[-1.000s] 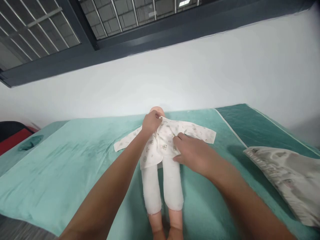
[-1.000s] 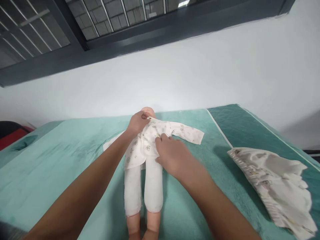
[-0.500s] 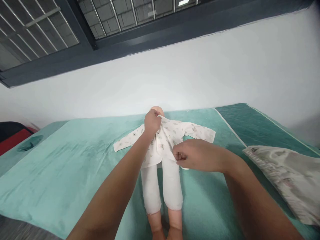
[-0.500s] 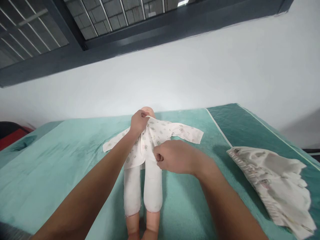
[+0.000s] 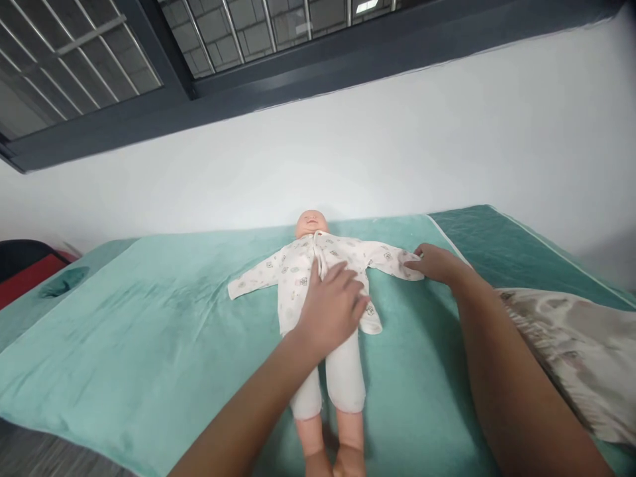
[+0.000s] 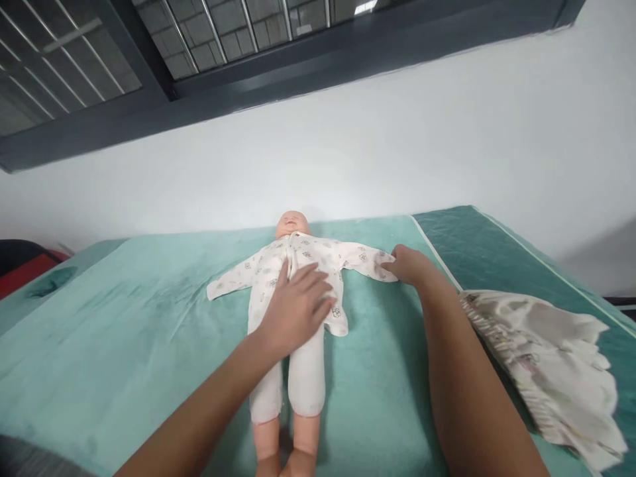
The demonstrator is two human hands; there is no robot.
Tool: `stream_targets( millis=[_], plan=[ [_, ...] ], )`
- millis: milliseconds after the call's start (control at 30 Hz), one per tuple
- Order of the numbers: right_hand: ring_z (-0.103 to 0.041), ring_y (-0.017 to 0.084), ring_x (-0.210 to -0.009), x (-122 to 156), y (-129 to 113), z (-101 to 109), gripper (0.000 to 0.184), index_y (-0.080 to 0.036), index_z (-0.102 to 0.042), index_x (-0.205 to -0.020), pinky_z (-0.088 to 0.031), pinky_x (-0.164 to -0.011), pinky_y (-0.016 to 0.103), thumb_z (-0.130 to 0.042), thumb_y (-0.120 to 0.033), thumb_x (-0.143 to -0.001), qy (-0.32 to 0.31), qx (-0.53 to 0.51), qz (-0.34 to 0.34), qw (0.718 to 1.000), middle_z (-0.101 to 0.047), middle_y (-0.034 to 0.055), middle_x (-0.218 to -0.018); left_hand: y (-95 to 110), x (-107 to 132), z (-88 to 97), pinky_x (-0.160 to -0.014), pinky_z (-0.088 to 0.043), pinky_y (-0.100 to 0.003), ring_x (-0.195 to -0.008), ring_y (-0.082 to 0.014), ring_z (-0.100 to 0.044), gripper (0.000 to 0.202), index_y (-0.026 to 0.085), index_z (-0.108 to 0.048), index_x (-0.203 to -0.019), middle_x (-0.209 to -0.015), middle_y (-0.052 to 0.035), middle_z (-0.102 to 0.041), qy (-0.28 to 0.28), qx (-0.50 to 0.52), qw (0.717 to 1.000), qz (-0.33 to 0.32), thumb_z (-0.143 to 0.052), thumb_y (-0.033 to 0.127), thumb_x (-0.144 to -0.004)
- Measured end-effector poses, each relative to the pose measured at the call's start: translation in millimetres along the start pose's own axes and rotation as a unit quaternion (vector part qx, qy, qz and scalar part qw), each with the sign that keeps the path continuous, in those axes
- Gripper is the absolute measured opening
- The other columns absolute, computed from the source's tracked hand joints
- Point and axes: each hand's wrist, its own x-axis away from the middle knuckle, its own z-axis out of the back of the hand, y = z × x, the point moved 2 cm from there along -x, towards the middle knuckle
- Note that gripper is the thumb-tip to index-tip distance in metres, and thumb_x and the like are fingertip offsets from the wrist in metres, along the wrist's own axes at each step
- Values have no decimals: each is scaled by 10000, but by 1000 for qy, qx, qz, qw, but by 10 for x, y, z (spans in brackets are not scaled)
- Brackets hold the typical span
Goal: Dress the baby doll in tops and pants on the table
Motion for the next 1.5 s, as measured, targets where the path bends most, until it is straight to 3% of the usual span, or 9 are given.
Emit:
stream_targets(
  millis=[200, 467, 633, 700, 800, 1000, 1200, 1367, 1500],
  plan=[
    [-622, 283, -964, -41, 89, 78, 328, -193, -610, -1125, -446, -797, 362, -473, -333, -862, 192, -87, -38, 977, -671, 138, -1078, 274, 154, -80, -1197, -130, -599, -963, -209, -607, 231, 185, -677, -799, -820, -28, -669, -74, -78, 984, -140, -552, 339, -917],
    [-517, 312, -1201, 7, -57, 23, 406, -133, -588, -1205, -397, -998, 422, -473, -339, -875, 233, -129, 23, 964, -540, 209, -1284, 347, 280, -10, -1077, -395, -438, -751, -158, -583, 276, 201, -620, -763, -711, -8, -627, -28, -3, 990, -138, -463, 313, -960],
    [-435, 287, -1326, 76, -446, -145, 657, -209, -440, -1403, -347, -1087, 399, -604, -463, -820, 90, -86, 266, 956, -486, 110, -1439, 139, 426, 174, -909, -483, -378, -929, -181, -591, 126, 212, -606, -953, -960, -43, -669, 96, 99, 989, -52, -482, 200, -938],
    [-405, 325, -1342, 107, -546, -228, 698, -223, -411, -1430, -328, -1090, 455, -632, -419, -798, 61, -33, 294, 953, -476, 114, -1452, -37, 563, 205, -926, -489, -381, -1043, -192, -580, 173, 230, -585, -1050, -1095, -61, -645, 164, 122, 979, 28, -491, 159, -923],
    [-424, 337, -1309, 133, -646, -288, 536, -201, -444, -1406, -312, -1079, 505, -488, -280, -878, 85, -3, 278, 957, -508, 133, -1415, -266, 852, 145, -973, -490, -409, -1165, -207, -545, 260, 255, -548, -1140, -1210, -74, -591, 221, 143, 954, 143, -481, 145, -914],
    [-407, 330, -1305, 126, -748, -305, 570, -148, -403, -1432, -243, -1113, 528, -363, -115, -864, 203, 35, 217, 954, -498, 158, -1414, -395, 1287, -103, -1042, -456, -435, -1214, -201, -521, 402, 261, -541, -1180, -1277, -73, -543, 234, 210, 922, 224, -384, 55, -873],
    [-321, 336, -1378, 277, -762, -351, 636, -138, -358, -1450, -173, -1135, 598, -381, -92, -817, 188, 5, 213, 959, -433, 176, -1457, -464, 1314, -172, -997, -488, -372, -1221, -190, -519, 383, 290, -552, -1191, -1294, -54, -522, 217, 304, 879, 296, -452, 111, -868],
    [-408, 250, -1320, 870, -1023, -174, 483, -227, -457, -1319, -330, -1109, 470, -410, -152, -844, 175, -186, 351, 901, -490, 100, -1375, -478, 1338, -215, -1020, -464, -383, -1163, -193, -566, 406, 284, -506, -1257, -1256, -58, -572, 184, 327, 866, 329, -557, 211, -861],
    [-496, 263, -1184, 1461, -1219, -188, 277, -252, -533, -1164, -395, -1035, 457, -535, -354, -907, 149, -204, 404, 879, -556, 88, -1199, -477, 1360, -280, -992, -465, -397, -1120, -208, -587, 481, 260, -470, -1302, -1236, -70, -602, 142, 301, 883, 332, -587, 224, -836]
  ],
)
